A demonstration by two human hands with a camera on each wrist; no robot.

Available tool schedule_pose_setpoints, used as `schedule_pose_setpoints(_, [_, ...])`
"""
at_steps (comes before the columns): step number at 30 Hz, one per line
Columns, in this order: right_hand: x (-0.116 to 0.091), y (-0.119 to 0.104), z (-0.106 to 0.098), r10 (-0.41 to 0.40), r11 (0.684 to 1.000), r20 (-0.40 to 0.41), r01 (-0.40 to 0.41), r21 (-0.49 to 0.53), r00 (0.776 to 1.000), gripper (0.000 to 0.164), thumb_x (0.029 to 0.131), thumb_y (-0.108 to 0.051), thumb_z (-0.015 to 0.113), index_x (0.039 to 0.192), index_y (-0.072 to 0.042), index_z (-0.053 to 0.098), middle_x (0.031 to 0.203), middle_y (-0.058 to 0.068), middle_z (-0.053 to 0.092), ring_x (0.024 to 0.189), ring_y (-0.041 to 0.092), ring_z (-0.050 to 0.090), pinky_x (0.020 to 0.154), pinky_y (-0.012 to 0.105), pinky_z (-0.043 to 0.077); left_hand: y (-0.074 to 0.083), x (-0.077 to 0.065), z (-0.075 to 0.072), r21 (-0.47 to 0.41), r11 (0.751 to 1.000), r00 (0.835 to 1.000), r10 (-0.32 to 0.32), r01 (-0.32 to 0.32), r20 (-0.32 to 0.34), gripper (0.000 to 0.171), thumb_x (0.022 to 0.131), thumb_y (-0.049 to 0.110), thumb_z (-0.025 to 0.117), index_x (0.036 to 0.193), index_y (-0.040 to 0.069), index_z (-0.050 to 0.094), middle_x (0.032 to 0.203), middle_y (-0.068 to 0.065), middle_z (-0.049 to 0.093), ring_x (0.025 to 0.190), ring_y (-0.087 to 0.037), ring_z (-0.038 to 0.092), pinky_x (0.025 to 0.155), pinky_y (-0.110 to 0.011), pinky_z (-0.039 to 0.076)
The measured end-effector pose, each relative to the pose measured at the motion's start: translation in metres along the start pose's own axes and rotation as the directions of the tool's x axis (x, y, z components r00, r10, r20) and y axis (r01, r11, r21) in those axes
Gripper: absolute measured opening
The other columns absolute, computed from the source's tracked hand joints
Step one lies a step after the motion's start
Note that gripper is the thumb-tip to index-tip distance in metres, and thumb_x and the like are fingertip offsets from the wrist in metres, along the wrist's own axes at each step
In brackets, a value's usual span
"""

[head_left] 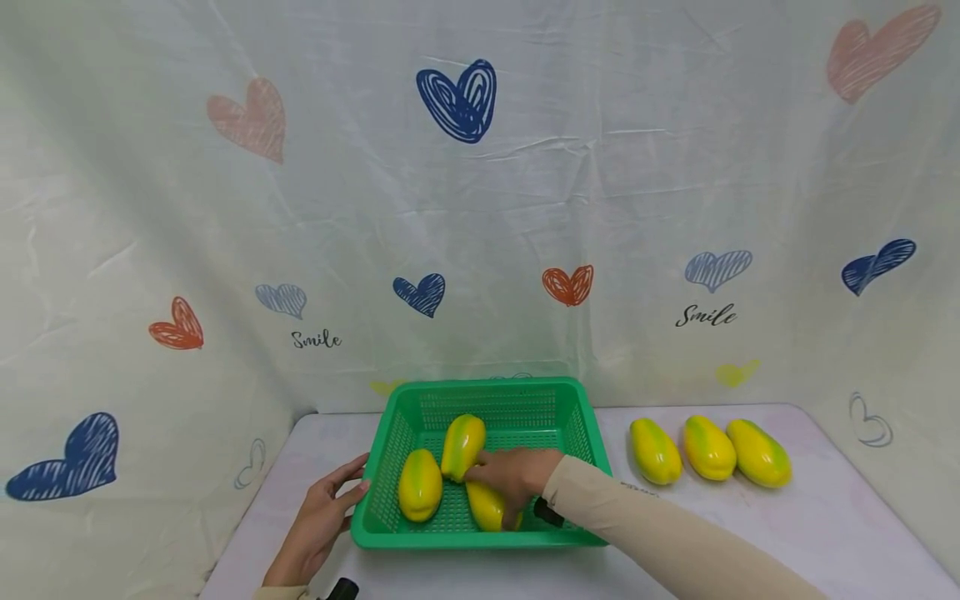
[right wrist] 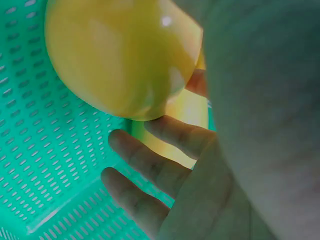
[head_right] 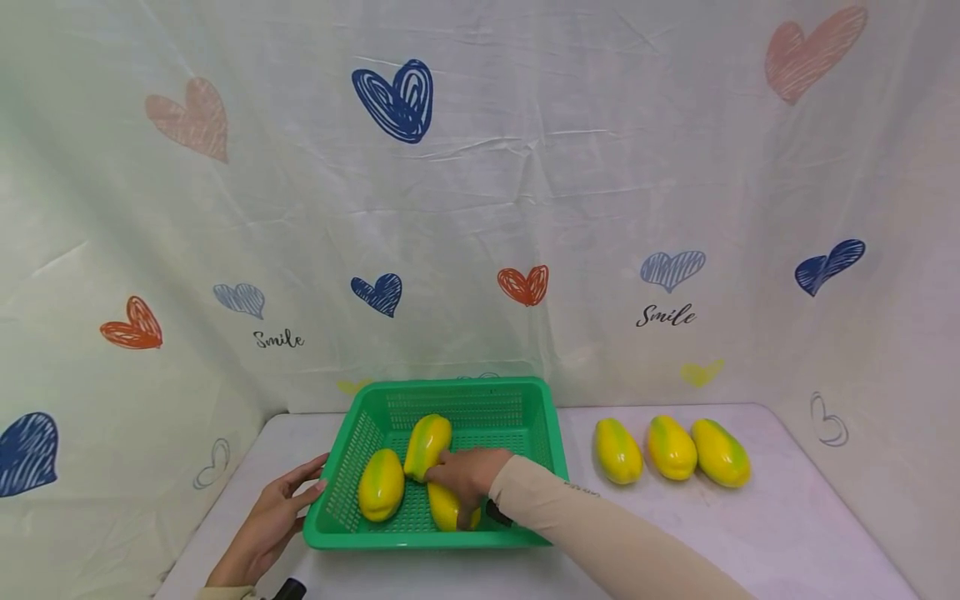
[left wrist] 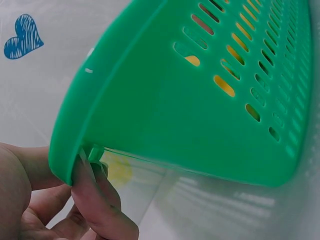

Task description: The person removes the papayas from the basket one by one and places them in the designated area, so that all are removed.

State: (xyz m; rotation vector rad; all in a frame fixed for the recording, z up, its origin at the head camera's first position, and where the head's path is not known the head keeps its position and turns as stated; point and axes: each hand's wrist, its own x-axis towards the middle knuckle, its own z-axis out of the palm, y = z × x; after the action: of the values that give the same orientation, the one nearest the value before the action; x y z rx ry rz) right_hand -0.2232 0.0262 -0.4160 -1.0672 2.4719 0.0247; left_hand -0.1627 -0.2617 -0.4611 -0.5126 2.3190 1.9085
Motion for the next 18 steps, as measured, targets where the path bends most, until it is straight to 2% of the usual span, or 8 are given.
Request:
schedule_pose_setpoints(3, [0.000, 0.002, 0.001, 0.025, 1.000, 0.012, -0.025, -0.008, 1.000, 0.092, 0.077, -0.028, 0.098, 0.154, -0.037, 0.049, 0.135, -0.012, 0.051, 0.101, 0.009, 0.054, 0.093, 0.027, 0.053, 0.000, 0.000, 0.000, 0.001, 1.000, 1.000, 0.006, -0.006, 0.002, 0.052, 0.108, 0.007, 0.060, 0.158, -0.001, 0.046, 0.146, -0.026, 0.044, 0.100, -0.019, 0.063, 0.081, -0.034, 0.062])
schedule_pose_setpoints(10, [0.000, 0.007, 0.002, 0.039, 0.999, 0.029, -0.038, -0.015, 0.999, 0.091, 0.077, -0.028, 0.098, 0.153, -0.037, 0.048, 0.142, -0.010, 0.051, 0.110, 0.010, 0.056, 0.098, 0.031, 0.053, -0.001, 0.001, -0.001, -0.009, 1.000, 1.000, 0.011, -0.011, 0.005, 0.052, 0.108, 0.008, 0.061, 0.157, -0.001, 0.046, 0.146, -0.026, 0.045, 0.101, -0.019, 0.063, 0.081, -0.033, 0.061])
schedule_pose_setpoints(15, [-0.007, 0.013, 0.003, -0.001, 1.000, -0.020, 0.000, -0.028, 1.000, 0.095, 0.074, -0.028, 0.100, 0.154, -0.036, 0.049, 0.137, -0.008, 0.053, 0.109, 0.010, 0.055, 0.097, 0.030, 0.053, -0.002, 0.001, -0.001, -0.010, 1.000, 1.000, 0.008, -0.008, 0.007, 0.053, 0.107, 0.009, 0.062, 0.157, -0.002, 0.046, 0.146, -0.026, 0.046, 0.101, -0.019, 0.062, 0.081, -0.034, 0.061])
schedule_pose_setpoints(18, [-0.016, 0.019, 0.001, -0.031, 0.999, -0.070, 0.029, -0.023, 0.997, 0.097, 0.072, -0.032, 0.101, 0.154, -0.033, 0.050, 0.140, -0.006, 0.051, 0.114, 0.012, 0.053, 0.102, 0.031, 0.052, -0.002, 0.002, -0.002, -0.008, 1.000, 1.000, 0.005, -0.005, 0.002, 0.052, 0.107, 0.009, 0.062, 0.156, -0.001, 0.048, 0.145, -0.025, 0.048, 0.101, -0.019, 0.062, 0.081, -0.036, 0.061])
